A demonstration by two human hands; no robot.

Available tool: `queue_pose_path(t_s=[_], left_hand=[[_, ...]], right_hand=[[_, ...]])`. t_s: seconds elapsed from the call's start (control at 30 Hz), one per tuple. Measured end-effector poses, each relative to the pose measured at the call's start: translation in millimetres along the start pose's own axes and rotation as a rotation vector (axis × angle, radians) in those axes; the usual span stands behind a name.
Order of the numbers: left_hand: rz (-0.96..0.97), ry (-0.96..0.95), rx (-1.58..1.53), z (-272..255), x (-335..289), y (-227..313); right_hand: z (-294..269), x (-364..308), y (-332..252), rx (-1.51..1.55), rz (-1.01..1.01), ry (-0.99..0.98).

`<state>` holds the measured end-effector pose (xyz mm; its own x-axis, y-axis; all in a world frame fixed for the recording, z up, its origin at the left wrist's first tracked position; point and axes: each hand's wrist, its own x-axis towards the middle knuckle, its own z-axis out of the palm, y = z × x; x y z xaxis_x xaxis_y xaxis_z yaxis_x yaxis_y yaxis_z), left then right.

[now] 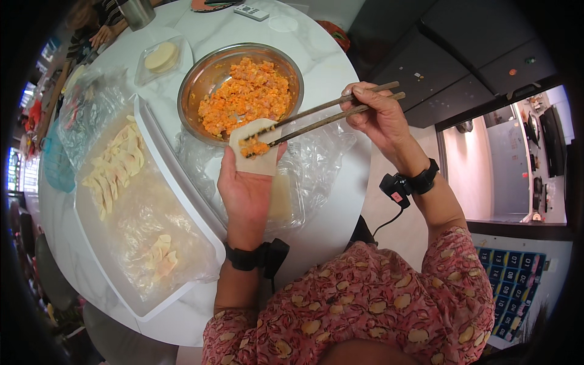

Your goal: The person places a filling from a bowl onto a wrapper using chopsticks, folds the wrapper into a dumpling shape, and places it into a tray.

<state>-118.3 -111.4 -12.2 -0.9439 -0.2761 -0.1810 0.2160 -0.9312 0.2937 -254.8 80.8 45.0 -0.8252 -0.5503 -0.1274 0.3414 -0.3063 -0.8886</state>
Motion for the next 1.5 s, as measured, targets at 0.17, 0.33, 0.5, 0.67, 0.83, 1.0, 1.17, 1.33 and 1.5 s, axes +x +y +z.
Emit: queue_pose_path(t_s=[0.17, 0.33, 0.5, 0.67, 0.83, 1.0, 1.17, 1.33, 1.5], left_hand=[[0.001, 0.001, -0.012, -2.9, 0.2, -0.3], [0.001, -0.004, -0.027, 2.4, -1.2, 0.4], [-0.012, -0.003, -0.041, -1.5, 1.0, -1.0], [-0.016, -0.008, -0.096, -1.3, 0.8, -0.8], [0.001, -0.022, -0.091, 0.4, 0.8, -1.1], [-0.009, -0.022, -0.135, -0.2, 2.6, -0.4], [-0.039, 0.002, -0.097, 0.6, 0.9, -4.8], [-0.142, 0.012, 0.008, -0.4, -2.3, -13.4], [-0.154, 0.023, -0.007, 1.2, -3.2, -15.4]], right_hand=[[-10.2, 2.5, 0.5, 0.096, 0.048, 0.010], [-11.6, 3.7, 3.1, 0.184, 0.053, -0.011], [-11.1, 4.5, 9.6, 0.198, 0.025, 0.034], [-11.7, 2.1, 4.7, 0.192, 0.063, 0.050], [-15.6, -0.5, 1.5, 0.272, 0.061, -0.043], [-4.5, -5.4, 6.9, 0.168, -0.030, 0.024], [-3.7, -7.4, -2.3, 0.074, -0.069, 0.048], [2.6, 7.6, -12.2, 0.000, -0.228, 0.025], [12.1, 21.5, -2.1, -0.426, -0.477, -0.042]])
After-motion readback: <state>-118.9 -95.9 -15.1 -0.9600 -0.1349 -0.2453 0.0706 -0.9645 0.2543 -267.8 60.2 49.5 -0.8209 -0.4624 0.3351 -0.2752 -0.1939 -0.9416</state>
